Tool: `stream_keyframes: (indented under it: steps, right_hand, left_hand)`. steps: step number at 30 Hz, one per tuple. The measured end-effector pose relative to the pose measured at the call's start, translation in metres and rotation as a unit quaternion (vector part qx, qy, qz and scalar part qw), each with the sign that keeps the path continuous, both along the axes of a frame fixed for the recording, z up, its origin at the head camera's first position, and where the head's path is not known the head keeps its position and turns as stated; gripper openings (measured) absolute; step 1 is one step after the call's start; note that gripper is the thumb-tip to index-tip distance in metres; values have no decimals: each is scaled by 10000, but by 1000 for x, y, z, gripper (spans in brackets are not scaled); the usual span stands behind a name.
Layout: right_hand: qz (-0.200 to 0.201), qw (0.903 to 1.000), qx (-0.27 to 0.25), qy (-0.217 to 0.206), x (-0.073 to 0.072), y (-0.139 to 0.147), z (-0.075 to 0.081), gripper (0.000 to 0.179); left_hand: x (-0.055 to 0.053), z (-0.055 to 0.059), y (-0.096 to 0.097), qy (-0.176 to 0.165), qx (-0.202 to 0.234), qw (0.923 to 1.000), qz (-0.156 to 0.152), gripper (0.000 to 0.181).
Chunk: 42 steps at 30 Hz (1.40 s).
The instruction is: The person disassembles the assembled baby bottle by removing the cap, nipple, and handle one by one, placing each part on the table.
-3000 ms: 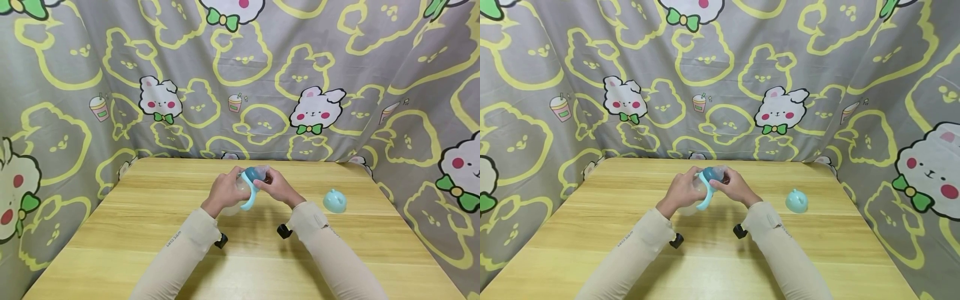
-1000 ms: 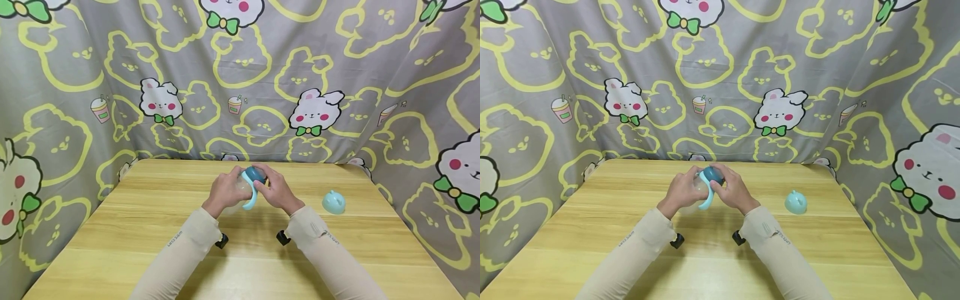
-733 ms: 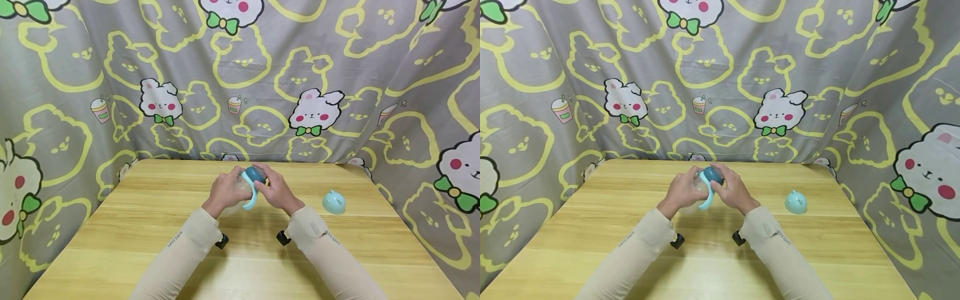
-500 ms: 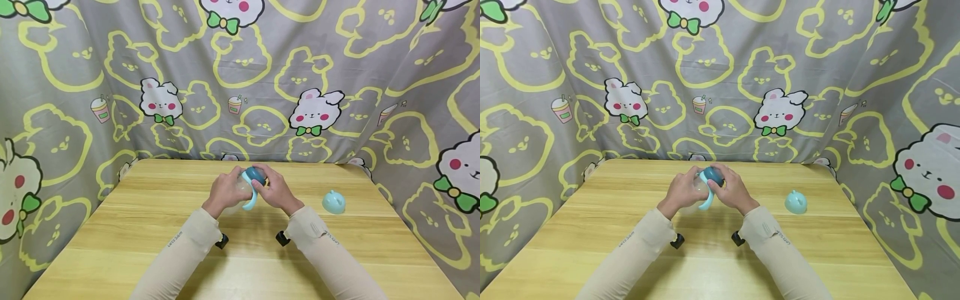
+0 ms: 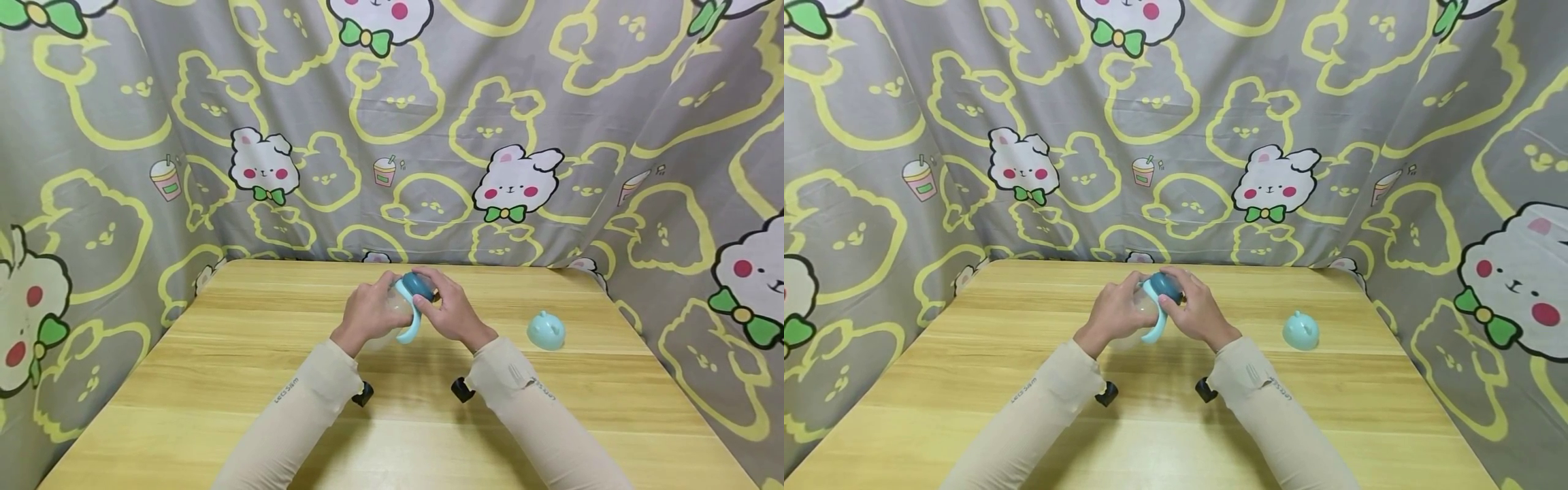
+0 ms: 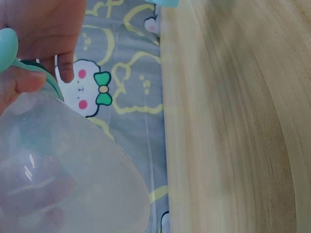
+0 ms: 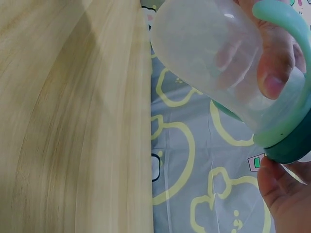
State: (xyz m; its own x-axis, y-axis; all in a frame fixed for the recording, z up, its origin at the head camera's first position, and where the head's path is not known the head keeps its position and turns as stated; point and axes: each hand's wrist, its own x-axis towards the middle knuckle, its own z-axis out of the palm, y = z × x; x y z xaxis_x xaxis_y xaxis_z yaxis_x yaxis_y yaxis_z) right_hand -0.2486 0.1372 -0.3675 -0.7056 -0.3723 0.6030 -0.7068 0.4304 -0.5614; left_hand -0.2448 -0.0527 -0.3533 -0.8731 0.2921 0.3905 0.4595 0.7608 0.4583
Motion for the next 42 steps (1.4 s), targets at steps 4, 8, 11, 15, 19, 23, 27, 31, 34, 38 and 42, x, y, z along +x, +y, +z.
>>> stream_keyframes:
  steps: [4,8,11,15,19,23,27,31,34,38,42]
  right_hand:
    - [-32,9999,-98,-20,-1,0,0,47]
    - [-97,9998,-174,3,-3,1,-2,44]
    - [-74,9997,-211,11,-3,1,-3,43]
    - [14,9997,-237,-24,-2,2,-4,44]
    - [100,9996,-268,-18,-3,3,-5,45]
    - [131,9994,-311,26,-3,4,-6,45]
    - [116,9993,-346,17,-1,3,-5,43]
    - [165,9989,-426,-58,-1,3,-4,41]
    - [219,9982,-540,-126,-1,2,-4,39]
    - [205,9967,-751,-235,0,0,-4,36]
    - [133,9950,-887,-449,1,-2,-3,35]
  left_hand:
    - [1,2,0,44,8,10000,36,68]
    - [1,3,-1,9,-5,10000,54,67]
    - [0,3,0,-27,-20,10000,60,67]
    - [0,3,0,-36,-22,10000,55,67]
    - [1,3,0,-45,-31,10000,47,67]
    - [1,3,0,-40,-50,10000,33,68]
    - [0,2,0,6,-98,9999,53,67]
    - [1,3,0,9,-100,9999,51,67]
    - [1,3,1,-11,-95,9999,49,67]
    - [2,3,1,-21,-113,9999,60,67]
    - [2,3,2,7,-144,9999,66,67]
